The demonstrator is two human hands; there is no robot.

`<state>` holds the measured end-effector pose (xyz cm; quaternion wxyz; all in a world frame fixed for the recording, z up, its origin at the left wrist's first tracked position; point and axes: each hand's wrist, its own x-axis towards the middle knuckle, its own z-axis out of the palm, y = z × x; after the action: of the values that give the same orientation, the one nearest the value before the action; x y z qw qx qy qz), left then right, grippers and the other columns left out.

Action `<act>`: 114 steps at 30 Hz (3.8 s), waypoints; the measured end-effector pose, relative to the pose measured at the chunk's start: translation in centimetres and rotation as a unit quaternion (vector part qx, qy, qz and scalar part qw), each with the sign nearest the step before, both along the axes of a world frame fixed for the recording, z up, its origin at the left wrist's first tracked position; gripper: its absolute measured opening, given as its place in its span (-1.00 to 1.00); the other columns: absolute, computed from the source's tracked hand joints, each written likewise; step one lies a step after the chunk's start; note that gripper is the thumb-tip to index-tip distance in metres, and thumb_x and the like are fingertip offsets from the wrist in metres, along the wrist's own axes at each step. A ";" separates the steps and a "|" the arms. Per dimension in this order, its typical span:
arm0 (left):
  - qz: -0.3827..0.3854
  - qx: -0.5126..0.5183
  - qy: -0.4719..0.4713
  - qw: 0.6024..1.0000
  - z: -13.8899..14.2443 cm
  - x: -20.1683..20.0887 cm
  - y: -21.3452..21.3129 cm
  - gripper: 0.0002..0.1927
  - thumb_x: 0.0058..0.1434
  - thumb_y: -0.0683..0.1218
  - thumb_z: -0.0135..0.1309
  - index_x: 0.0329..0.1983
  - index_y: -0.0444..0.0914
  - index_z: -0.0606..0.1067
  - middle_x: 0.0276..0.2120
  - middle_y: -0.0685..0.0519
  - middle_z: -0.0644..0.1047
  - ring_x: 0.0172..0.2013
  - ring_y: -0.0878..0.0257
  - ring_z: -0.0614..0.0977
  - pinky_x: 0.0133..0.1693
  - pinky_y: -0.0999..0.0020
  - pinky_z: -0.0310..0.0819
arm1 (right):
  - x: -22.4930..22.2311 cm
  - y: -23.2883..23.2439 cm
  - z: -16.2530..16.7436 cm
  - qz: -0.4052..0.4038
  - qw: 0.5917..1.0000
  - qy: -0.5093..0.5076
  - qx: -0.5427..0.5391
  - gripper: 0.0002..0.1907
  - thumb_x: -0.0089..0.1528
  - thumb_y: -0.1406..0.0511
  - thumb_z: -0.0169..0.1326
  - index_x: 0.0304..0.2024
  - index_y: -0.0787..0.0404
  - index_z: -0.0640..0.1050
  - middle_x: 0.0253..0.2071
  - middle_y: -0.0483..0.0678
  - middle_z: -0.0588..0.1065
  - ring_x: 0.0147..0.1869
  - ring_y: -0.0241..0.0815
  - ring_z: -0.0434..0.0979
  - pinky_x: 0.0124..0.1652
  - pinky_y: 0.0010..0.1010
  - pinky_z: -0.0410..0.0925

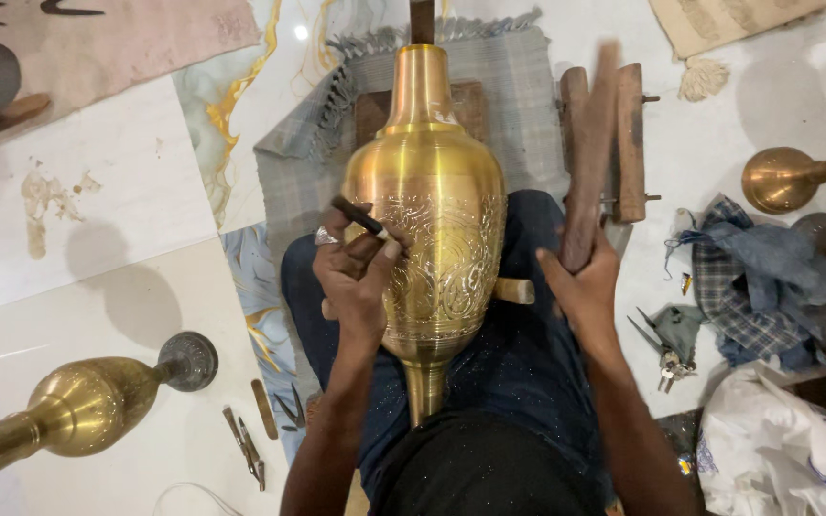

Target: The person sits on the floor with a large brass vase on their lap and hammers a chisel against its surface to emboss a decorative pattern, holding a wooden mallet in one hand and the chisel in the other, repositioning the vase and tools as they work around the design.

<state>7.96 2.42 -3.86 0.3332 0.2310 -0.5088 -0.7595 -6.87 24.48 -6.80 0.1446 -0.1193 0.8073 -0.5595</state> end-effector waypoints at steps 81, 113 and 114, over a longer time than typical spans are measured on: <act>-0.527 -0.576 -0.196 0.593 3.7 -10.0 -2.9 -0.71 -0.20 -0.29 0.21 -0.33 -0.33 0.52 -0.49 -0.18 0.56 -0.34 -0.21 0.61 -0.32 -0.07 0.48 | 4.4 5.3 2.4 0.082 0.994 -0.030 0.058 -0.70 0.04 0.46 0.24 -0.20 0.34 0.47 -0.47 0.00 0.47 -0.45 -0.21 0.49 -0.37 -0.38 0.34; -0.509 -0.552 -0.215 0.625 4.2 -9.4 -3.1 -0.34 -0.21 -0.32 0.13 0.08 -0.23 0.59 -0.51 -0.19 0.57 -0.44 -0.16 0.62 -0.40 -0.02 0.47 | 2.6 5.0 2.9 0.051 0.998 0.001 -0.025 -0.65 0.10 0.44 0.25 -0.08 0.34 0.48 -0.33 0.08 0.51 -0.26 -0.16 0.49 -0.20 -0.41 0.37; -0.505 -0.552 -0.204 0.631 4.3 -9.3 -3.2 -0.40 -0.19 -0.30 0.15 0.04 -0.24 0.59 -0.48 -0.18 0.58 -0.42 -0.15 0.62 -0.39 -0.01 0.48 | 2.6 4.9 2.7 0.075 0.997 -0.003 0.034 -0.64 0.08 0.44 0.25 -0.10 0.35 0.48 -0.38 0.07 0.49 -0.33 -0.16 0.49 -0.24 -0.40 0.37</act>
<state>-1.35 -0.79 0.47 -0.1498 -0.1404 -0.9252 -0.3191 -4.22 29.35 -4.07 0.1923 -0.1727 0.8144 -0.5197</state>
